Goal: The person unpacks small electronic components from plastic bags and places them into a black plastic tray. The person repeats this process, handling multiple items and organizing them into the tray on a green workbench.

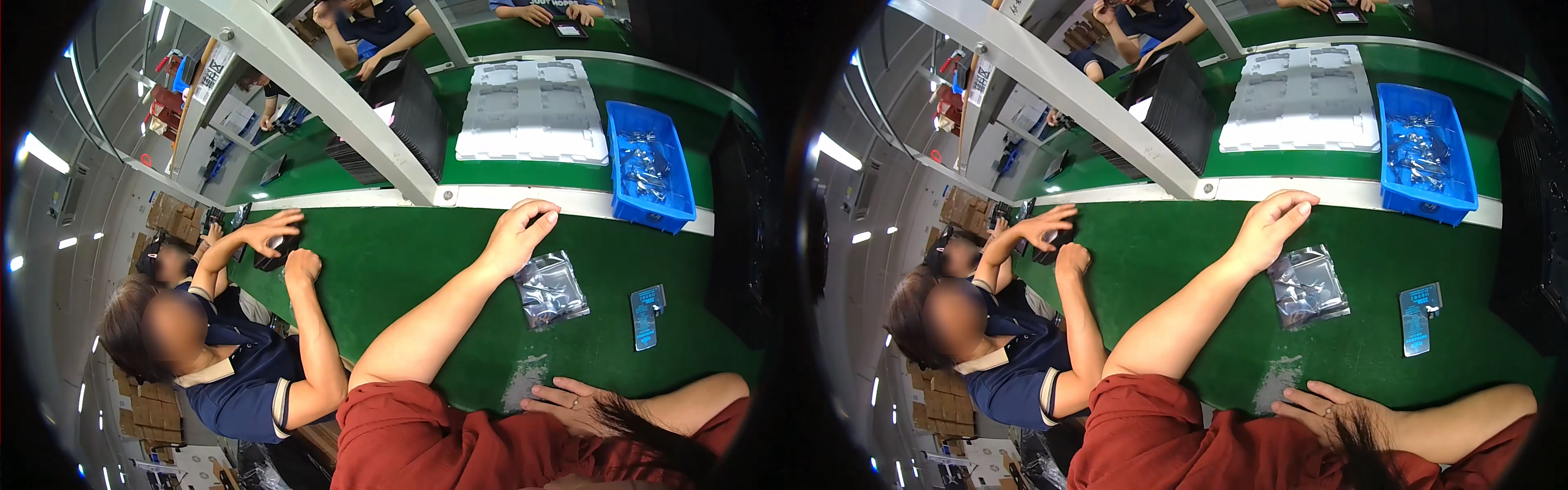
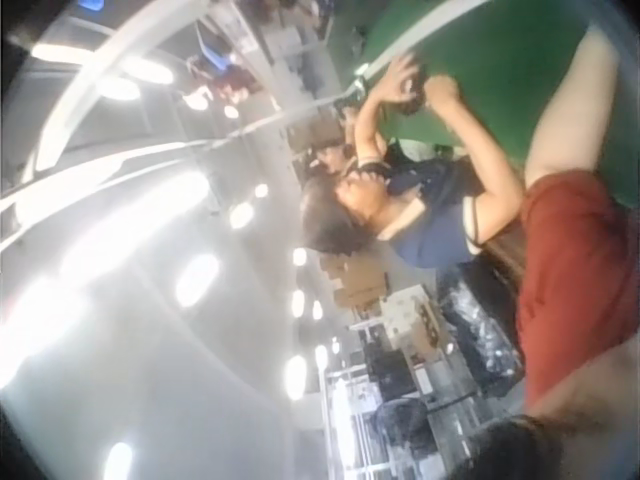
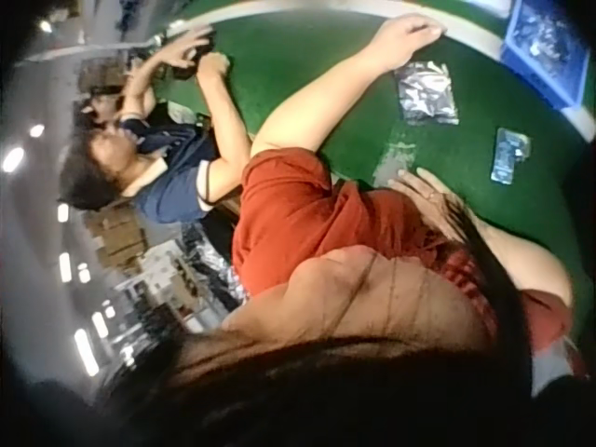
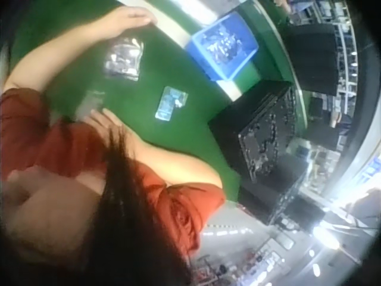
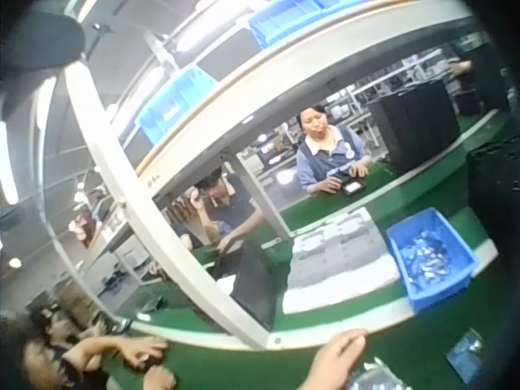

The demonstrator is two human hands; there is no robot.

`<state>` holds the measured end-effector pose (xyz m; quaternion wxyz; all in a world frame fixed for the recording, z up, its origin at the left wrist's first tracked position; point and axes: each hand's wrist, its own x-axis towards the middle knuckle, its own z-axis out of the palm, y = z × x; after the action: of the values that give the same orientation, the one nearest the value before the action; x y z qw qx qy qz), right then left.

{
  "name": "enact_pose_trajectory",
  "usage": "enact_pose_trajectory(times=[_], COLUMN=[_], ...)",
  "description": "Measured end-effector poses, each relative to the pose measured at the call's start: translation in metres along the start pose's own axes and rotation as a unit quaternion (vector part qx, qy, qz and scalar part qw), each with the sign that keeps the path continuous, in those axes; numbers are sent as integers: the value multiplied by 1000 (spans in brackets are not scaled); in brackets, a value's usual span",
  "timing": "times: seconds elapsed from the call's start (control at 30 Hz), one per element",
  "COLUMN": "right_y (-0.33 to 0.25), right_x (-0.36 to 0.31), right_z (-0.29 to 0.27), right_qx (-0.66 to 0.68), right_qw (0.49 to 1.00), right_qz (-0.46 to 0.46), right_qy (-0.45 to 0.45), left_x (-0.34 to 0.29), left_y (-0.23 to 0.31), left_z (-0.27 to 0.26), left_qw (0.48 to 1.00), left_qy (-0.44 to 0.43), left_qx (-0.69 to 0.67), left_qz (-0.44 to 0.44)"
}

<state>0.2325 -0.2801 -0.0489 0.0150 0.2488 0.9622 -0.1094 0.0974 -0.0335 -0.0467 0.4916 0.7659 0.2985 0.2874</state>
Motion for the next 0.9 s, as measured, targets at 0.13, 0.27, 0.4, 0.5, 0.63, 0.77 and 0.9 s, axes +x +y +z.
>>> enact_pose_trajectory(times=[0.13,0.27,0.4,0.5,0.63,0.77,0.9], right_y=[0,3,2,2,0,1,6], right_x=[-1,-1,0,0,-2,0,5], right_z=[-4,-12,-11,-6,-4,14,-19], right_qx=[-1,-34,22,29,55,69,23], right_qw=[1000,998,999,999,998,992,996], right_qz=[-9,-33,-12,-15,-9,-33,-62], right_qy=[-18,-38,-23,-16,8,102,-65], left_x=[1,1,-1,-1,3,-3,-1], left_y=[-2,-1,-2,-1,2,-3,-6], left_z=[1,1,0,0,6,1,1], left_qw=[999,999,998,998,998,996,997], left_qy=[3,0,-4,-1,-9,15,24], left_qx=[25,33,49,57,48,79,58], left_qz=[31,26,33,39,41,43,41])
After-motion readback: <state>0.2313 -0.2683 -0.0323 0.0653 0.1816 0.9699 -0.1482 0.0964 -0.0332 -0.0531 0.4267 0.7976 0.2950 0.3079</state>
